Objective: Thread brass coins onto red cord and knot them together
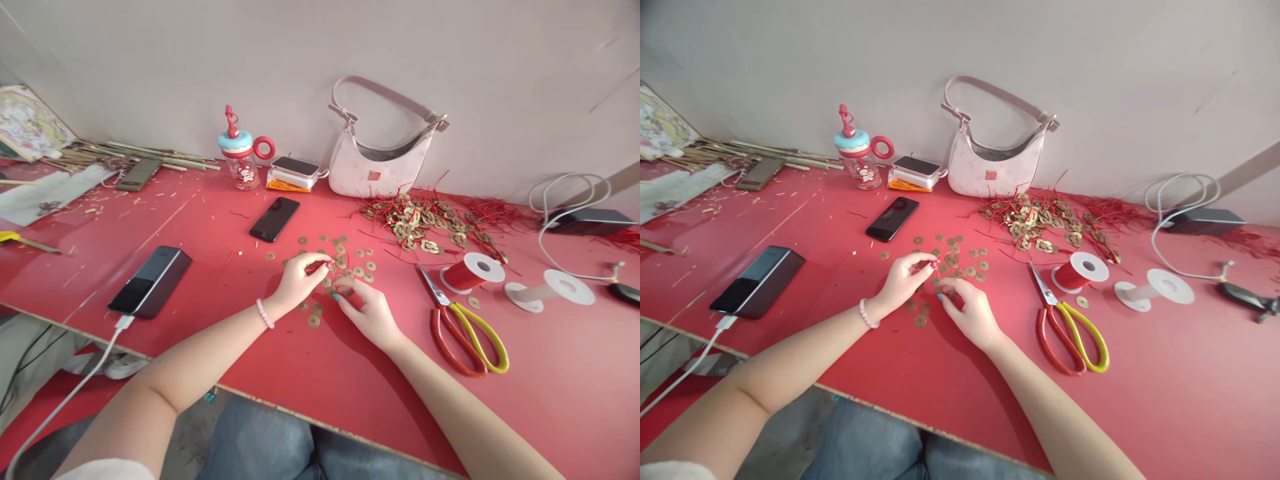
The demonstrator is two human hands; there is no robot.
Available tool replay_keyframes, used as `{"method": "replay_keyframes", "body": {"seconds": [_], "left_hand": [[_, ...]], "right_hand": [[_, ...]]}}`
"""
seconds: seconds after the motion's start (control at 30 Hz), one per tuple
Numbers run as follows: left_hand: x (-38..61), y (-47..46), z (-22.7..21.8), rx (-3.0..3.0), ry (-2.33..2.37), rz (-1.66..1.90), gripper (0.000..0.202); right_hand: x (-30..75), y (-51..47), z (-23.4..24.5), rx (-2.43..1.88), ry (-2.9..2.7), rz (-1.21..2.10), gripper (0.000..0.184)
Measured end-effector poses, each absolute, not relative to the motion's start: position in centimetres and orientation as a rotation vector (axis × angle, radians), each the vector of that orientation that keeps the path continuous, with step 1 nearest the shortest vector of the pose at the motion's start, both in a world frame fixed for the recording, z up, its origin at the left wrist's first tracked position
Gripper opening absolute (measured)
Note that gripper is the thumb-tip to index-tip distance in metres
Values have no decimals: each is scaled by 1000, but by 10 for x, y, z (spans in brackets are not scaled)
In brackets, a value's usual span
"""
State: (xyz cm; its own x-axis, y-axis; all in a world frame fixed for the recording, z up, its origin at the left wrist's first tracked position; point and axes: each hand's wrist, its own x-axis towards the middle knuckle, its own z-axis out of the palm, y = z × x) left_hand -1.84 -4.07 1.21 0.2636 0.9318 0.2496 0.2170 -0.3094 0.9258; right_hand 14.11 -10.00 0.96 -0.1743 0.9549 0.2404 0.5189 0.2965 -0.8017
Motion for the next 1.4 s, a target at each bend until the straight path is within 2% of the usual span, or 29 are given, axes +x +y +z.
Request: {"method": "replay_keyframes", "body": {"seconds": [0.13,0.3,0.43,0.63,0.73,1.03,1.4], "left_hand": [[-21,-39,11,1689,1072,1148,19],[-22,-37,11,1733,1062,1135,19],[-20,-35,11,1890,1033,1076,17],[-20,-39,13,2106,813,894,18],[-21,-41,13,2189,713,824,19],[-21,-42,14,2105,775,869,17],[-21,-43,15,2061,771,932,17]], "right_hand": [[145,-97,4,-1347,-1832,596,27],[152,-93,1,-1371,-1959,400,19],[153,-94,5,-1232,-2100,266,19],[154,-95,9,-1205,-1988,73,18],[154,-94,7,-1303,-1902,148,17],[150,-94,10,-1481,-1573,679,13],[150,-94,13,-1458,-1505,872,13]]}}
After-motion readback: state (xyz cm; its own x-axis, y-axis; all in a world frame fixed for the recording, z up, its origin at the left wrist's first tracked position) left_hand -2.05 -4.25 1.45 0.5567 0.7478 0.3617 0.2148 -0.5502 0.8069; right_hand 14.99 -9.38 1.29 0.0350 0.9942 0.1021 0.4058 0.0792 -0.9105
